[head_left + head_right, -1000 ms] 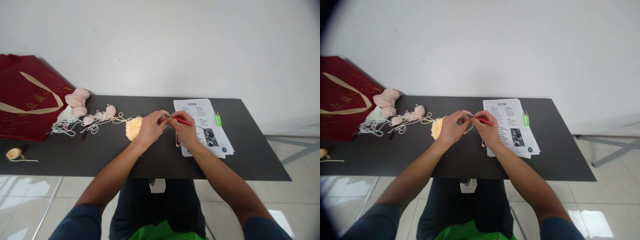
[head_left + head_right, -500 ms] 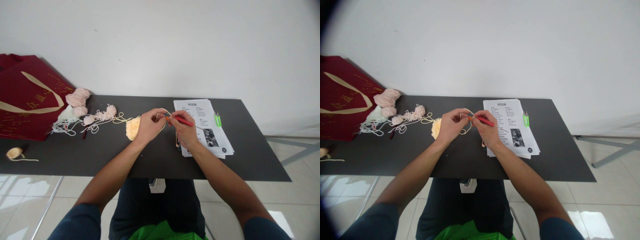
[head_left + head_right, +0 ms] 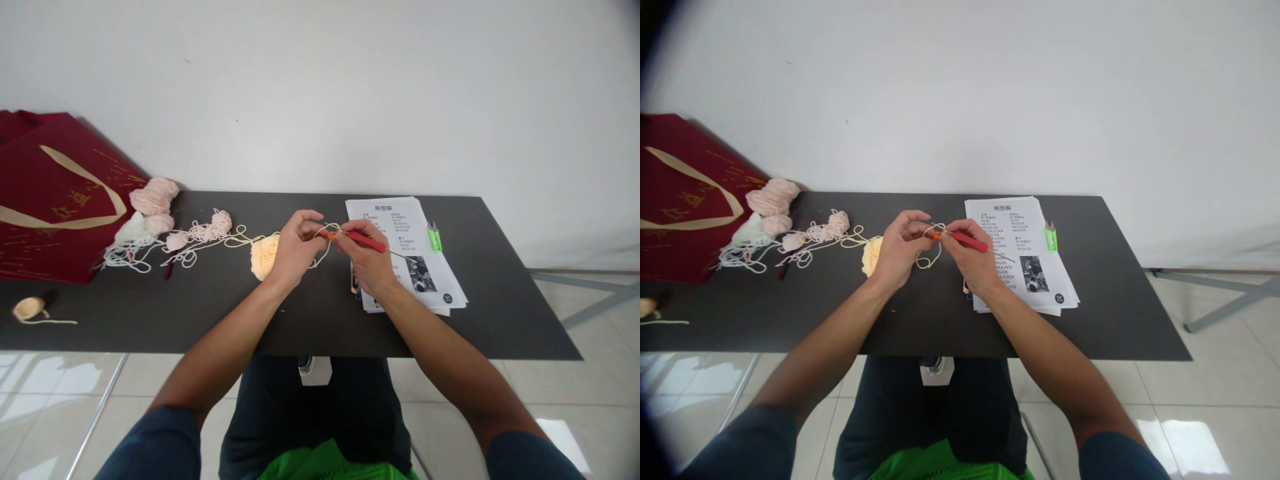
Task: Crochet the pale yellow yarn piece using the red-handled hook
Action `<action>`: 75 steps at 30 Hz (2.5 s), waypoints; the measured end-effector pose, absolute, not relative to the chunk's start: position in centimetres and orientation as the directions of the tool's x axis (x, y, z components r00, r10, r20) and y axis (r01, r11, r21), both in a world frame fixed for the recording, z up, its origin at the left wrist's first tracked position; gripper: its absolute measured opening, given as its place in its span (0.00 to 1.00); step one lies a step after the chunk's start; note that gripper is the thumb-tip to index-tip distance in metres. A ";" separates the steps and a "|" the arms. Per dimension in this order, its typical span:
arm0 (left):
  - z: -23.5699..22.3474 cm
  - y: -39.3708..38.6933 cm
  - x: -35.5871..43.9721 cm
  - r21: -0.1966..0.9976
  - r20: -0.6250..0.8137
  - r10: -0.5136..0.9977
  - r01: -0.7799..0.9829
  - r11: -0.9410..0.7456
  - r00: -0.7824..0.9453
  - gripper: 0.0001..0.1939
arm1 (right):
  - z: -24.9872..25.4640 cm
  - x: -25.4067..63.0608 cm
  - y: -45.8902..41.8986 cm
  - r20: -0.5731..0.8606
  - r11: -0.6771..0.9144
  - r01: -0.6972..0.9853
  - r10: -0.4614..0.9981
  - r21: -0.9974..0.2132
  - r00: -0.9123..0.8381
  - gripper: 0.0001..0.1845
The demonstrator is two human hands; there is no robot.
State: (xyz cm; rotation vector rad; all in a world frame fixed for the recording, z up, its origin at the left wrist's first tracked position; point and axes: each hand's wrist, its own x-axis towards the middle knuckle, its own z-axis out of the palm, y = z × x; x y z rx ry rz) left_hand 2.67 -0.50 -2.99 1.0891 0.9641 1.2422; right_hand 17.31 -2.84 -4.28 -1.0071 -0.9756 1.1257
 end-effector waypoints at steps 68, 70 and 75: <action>-1.2 -0.2 1.0 0.906 -0.117 0.896 -0.324 0.273 0.429 0.34 | -3.0 17.8 -3.7 0.466 0.458 0.100 0.880 -0.884 0.094 0.04; -1.0 -0.2 0.9 0.919 -0.116 0.894 -0.295 0.262 0.432 0.33 | -3.1 17.8 -3.7 0.471 0.462 0.107 0.878 -0.880 0.087 0.04; -0.9 -0.2 0.7 0.922 -0.123 0.891 -0.282 0.266 0.438 0.32 | -3.1 17.8 -3.9 0.509 0.496 0.155 0.858 -0.855 0.063 0.06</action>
